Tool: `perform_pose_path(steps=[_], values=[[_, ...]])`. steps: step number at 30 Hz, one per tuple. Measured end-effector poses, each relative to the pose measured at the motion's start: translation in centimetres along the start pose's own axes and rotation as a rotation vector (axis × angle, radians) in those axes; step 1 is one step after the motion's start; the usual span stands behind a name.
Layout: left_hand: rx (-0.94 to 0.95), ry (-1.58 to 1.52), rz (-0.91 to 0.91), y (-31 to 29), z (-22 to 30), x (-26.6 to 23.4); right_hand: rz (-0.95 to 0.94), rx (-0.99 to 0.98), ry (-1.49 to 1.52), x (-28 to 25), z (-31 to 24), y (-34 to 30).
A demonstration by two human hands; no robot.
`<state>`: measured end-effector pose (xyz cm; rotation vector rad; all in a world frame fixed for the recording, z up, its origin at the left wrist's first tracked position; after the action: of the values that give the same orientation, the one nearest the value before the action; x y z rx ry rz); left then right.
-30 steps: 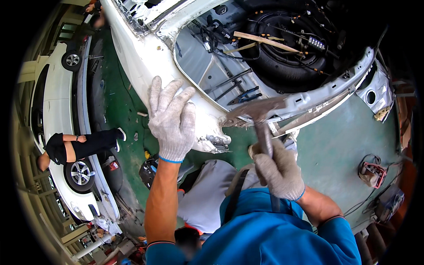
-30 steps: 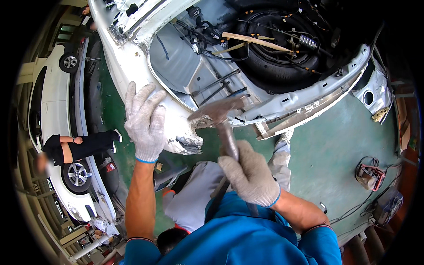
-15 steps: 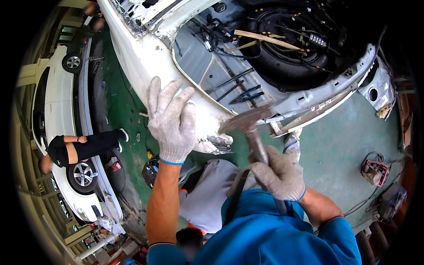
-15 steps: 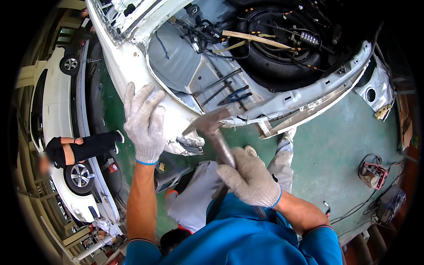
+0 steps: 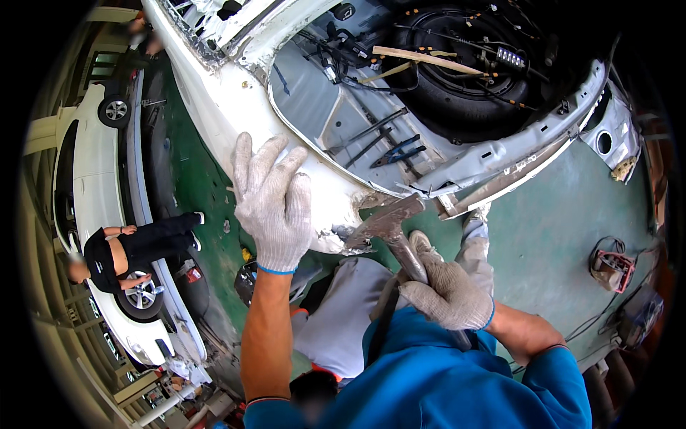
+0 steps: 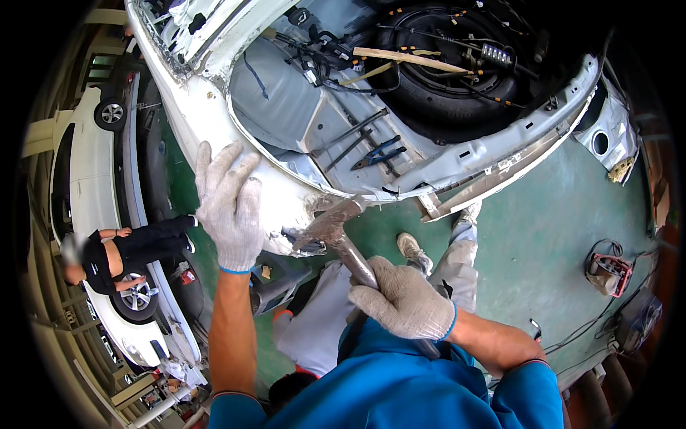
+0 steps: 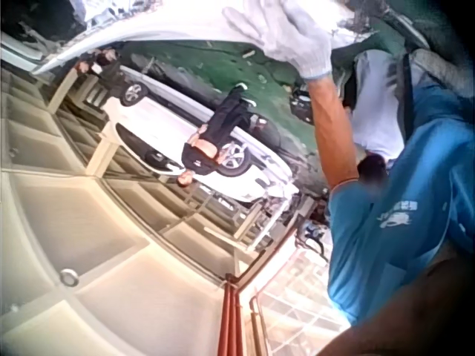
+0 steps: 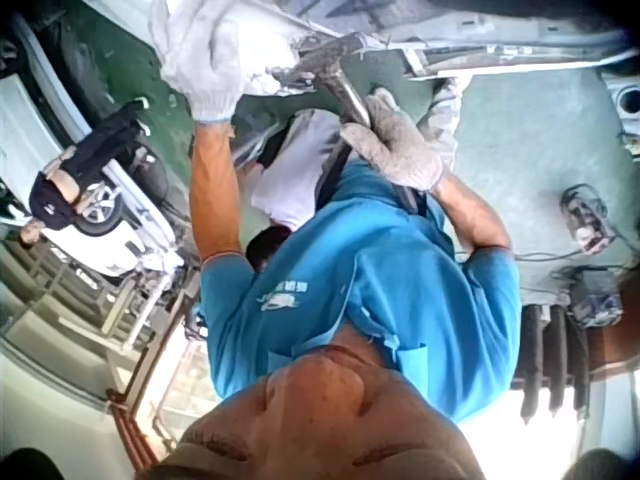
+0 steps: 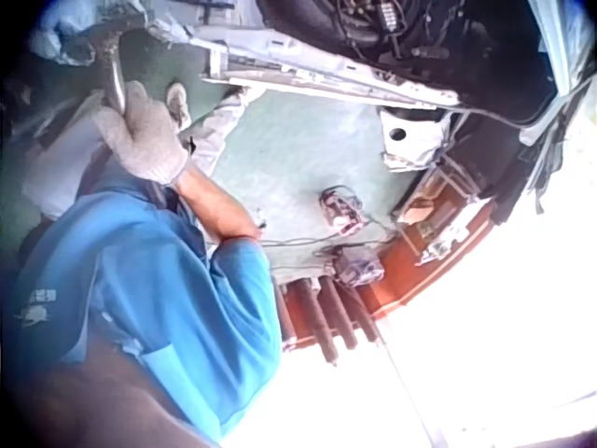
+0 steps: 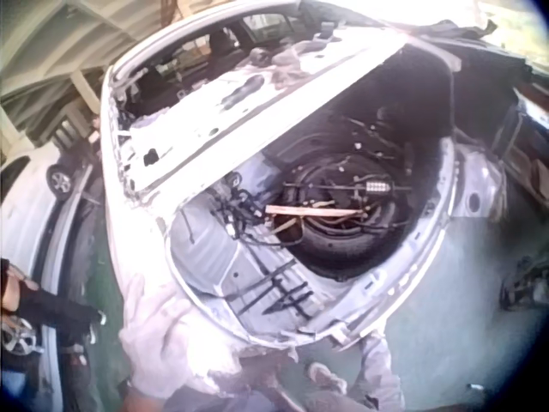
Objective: The person uses a hammer and a metal dolly to flatten and smooth a damaged section of a white car hood. They repeatedly strike the metal while supporting it from the underside, gradually reducing the dent.
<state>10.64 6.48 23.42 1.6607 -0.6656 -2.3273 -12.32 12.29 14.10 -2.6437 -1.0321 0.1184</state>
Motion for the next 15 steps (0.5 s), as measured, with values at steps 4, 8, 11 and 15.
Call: perform_pose_path(steps=[4, 8, 11, 15], values=[[-0.014, -0.005, -0.011, -0.2, -0.1, 0.1, -0.023, -0.003, 0.020, -0.9, -0.5, 0.6], [-0.011, -0.003, 0.000, -0.1, -0.2, 0.2, 0.043, -0.008, 0.163, -0.2, -0.3, 1.4], [-0.018, -0.011, 0.002, 0.0, -0.3, 0.4, -0.029, -0.108, 0.010, 1.3, 0.7, 2.0], [-0.013, 0.000, -0.007, -0.3, -0.3, 0.2, 0.069, -0.058, -0.007, -1.5, -1.5, 1.6]])
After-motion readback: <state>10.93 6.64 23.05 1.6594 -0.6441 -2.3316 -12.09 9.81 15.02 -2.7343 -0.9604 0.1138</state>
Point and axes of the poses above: each hand's wrist, its own y-axis towards the middle knuckle, its own x-axis out of the palm, z = x × y, the point moved 9 cm from there along y, towards the middle knuckle, and after that the axes turned 3 degrees about -y, right-handed, at the moved point
